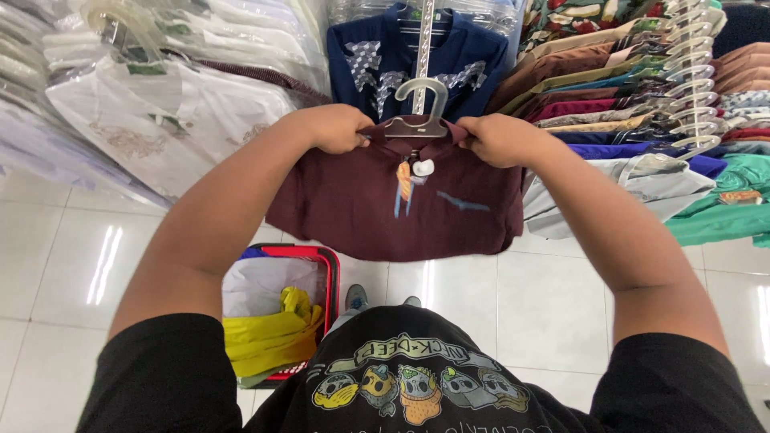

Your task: The person folds a maroon shirt on a hanger, aligns the collar and sleeves, and places it on a clothing rack. Then, the person picks up a yellow shirt from a basket, folds it, and places it on a hanger.

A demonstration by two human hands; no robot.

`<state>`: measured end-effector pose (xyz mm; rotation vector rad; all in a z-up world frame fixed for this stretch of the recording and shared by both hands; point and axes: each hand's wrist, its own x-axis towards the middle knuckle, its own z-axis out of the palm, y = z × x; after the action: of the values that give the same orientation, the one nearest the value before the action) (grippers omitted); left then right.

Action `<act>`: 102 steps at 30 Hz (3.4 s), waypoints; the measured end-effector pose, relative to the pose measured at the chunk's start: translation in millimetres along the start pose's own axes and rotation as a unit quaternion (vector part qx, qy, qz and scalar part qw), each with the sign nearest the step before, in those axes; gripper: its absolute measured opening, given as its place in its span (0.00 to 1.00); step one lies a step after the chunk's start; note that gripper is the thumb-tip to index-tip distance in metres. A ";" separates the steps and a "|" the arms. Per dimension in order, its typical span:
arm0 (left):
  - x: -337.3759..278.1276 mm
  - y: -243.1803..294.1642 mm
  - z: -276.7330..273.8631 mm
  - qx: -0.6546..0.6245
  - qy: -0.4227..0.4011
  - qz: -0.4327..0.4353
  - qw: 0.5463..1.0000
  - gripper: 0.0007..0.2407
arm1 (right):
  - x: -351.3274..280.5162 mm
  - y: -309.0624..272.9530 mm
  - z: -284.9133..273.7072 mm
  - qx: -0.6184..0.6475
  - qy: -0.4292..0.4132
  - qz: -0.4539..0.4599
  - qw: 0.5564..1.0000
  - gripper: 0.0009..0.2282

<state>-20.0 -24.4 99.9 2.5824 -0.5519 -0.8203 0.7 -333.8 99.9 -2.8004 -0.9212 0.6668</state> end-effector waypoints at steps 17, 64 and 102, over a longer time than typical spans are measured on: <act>50.3 -54.9 45.2 -0.039 0.026 -0.044 0.998 0.16 | 48.7 20.9 60.4 -0.026 0.016 0.086 0.996 0.20; -110.5 -178.6 294.3 -0.315 0.331 -0.243 0.856 0.10 | -86.9 104.5 327.1 0.400 0.279 0.325 0.810 0.12; -107.6 -46.2 308.8 -0.652 0.129 -0.092 0.742 0.19 | -133.2 -13.8 344.7 0.695 0.135 0.191 0.680 0.12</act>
<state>-277.2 -5.2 -106.3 1.3491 0.3368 -0.5346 -255.2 -409.3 -156.2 -1.5141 0.2949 0.5567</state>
